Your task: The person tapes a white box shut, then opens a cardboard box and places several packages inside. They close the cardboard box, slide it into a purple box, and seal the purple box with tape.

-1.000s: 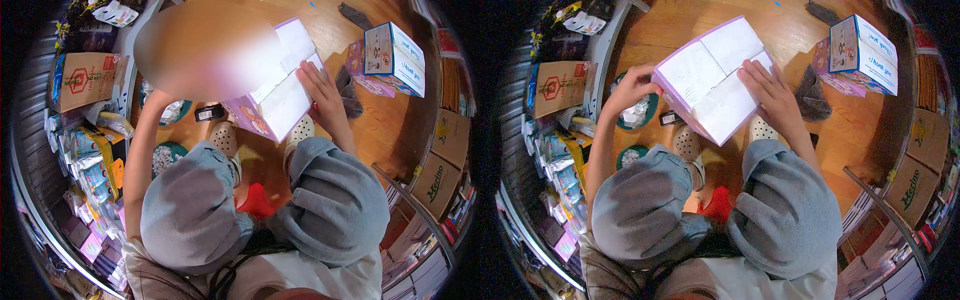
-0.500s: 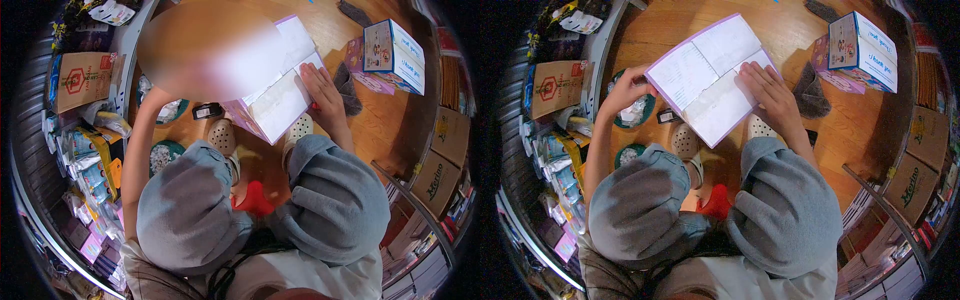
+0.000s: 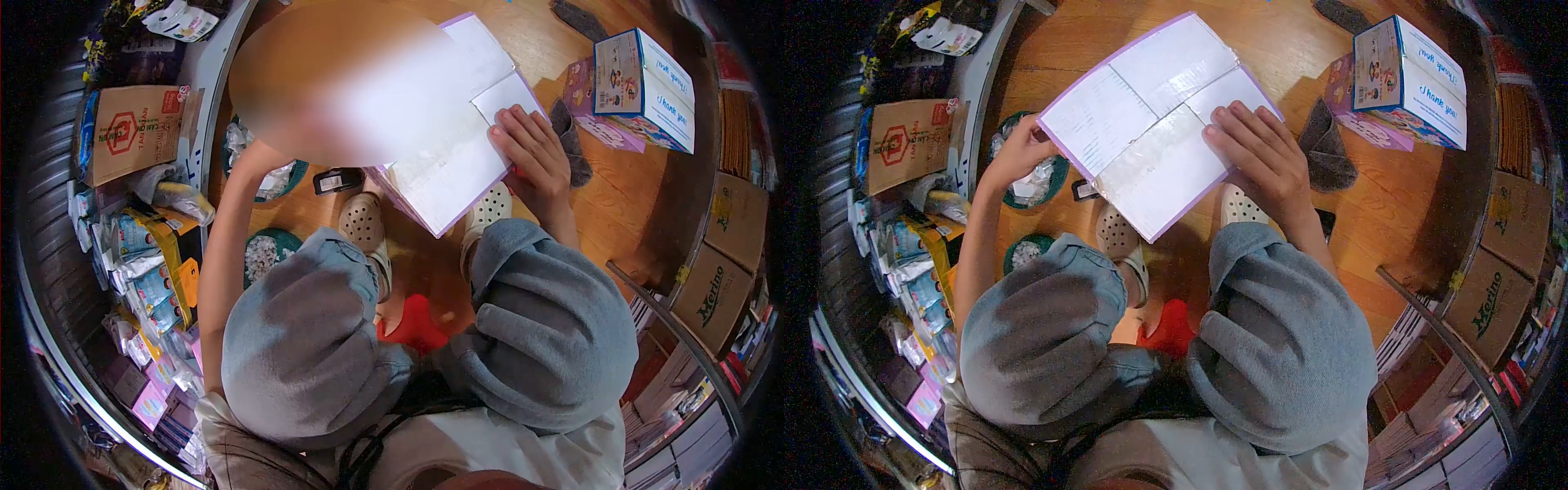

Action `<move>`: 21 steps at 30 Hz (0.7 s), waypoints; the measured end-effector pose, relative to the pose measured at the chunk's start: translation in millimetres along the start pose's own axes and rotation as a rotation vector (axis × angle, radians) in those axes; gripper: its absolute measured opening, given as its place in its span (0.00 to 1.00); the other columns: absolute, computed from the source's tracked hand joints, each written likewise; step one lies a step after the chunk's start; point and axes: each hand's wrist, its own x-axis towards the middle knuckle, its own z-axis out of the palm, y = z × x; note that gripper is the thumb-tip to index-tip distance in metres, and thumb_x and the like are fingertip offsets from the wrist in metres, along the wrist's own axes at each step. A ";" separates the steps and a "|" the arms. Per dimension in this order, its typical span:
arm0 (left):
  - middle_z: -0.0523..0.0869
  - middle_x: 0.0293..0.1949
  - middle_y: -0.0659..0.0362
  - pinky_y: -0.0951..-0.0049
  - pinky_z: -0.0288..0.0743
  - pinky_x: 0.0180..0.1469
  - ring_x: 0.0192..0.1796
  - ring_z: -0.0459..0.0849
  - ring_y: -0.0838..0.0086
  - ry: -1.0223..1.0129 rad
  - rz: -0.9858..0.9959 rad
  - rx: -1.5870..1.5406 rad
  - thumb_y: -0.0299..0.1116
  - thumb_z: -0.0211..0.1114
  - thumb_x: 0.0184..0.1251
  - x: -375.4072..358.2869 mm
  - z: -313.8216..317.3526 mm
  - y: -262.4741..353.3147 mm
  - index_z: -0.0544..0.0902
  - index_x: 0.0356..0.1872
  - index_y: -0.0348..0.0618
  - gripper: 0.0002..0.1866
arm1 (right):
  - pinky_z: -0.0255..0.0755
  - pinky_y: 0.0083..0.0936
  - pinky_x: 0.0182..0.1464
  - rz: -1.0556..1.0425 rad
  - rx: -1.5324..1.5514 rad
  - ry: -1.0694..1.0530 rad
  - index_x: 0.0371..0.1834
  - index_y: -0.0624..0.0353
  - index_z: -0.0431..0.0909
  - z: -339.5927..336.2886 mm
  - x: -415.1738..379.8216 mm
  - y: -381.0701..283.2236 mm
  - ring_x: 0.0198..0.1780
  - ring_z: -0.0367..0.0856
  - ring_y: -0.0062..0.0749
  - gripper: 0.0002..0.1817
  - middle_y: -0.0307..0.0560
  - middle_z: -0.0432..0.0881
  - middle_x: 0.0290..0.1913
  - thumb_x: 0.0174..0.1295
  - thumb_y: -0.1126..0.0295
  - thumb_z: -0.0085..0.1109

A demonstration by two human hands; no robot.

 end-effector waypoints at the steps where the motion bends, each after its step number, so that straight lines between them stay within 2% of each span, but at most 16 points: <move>1: 0.83 0.39 0.63 0.77 0.70 0.51 0.43 0.78 0.81 0.003 0.006 0.003 0.27 0.69 0.53 -0.1 0.3 -1.0 0.80 0.47 0.35 0.18 | 0.66 0.35 0.61 -0.004 -0.009 0.002 0.50 0.51 0.78 -0.4 0.6 -0.7 0.59 0.73 0.35 0.23 0.41 0.78 0.55 0.47 0.70 0.65; 11: 0.84 0.40 0.62 0.75 0.67 0.56 0.46 0.77 0.79 0.030 -0.031 0.075 0.32 0.71 0.52 0.2 4.1 -3.7 0.80 0.47 0.38 0.19 | 0.66 0.33 0.60 -0.013 -0.045 -0.007 0.50 0.48 0.79 -1.7 1.5 -2.9 0.59 0.74 0.34 0.21 0.37 0.79 0.54 0.48 0.71 0.63; 21: 0.83 0.40 0.62 0.74 0.69 0.56 0.46 0.78 0.78 0.018 -0.004 0.033 0.35 0.71 0.52 1.5 3.3 -12.0 0.80 0.48 0.38 0.22 | 0.66 0.33 0.60 -0.004 -0.045 -0.025 0.51 0.48 0.78 -1.4 0.9 -2.9 0.59 0.74 0.33 0.21 0.38 0.78 0.54 0.49 0.71 0.62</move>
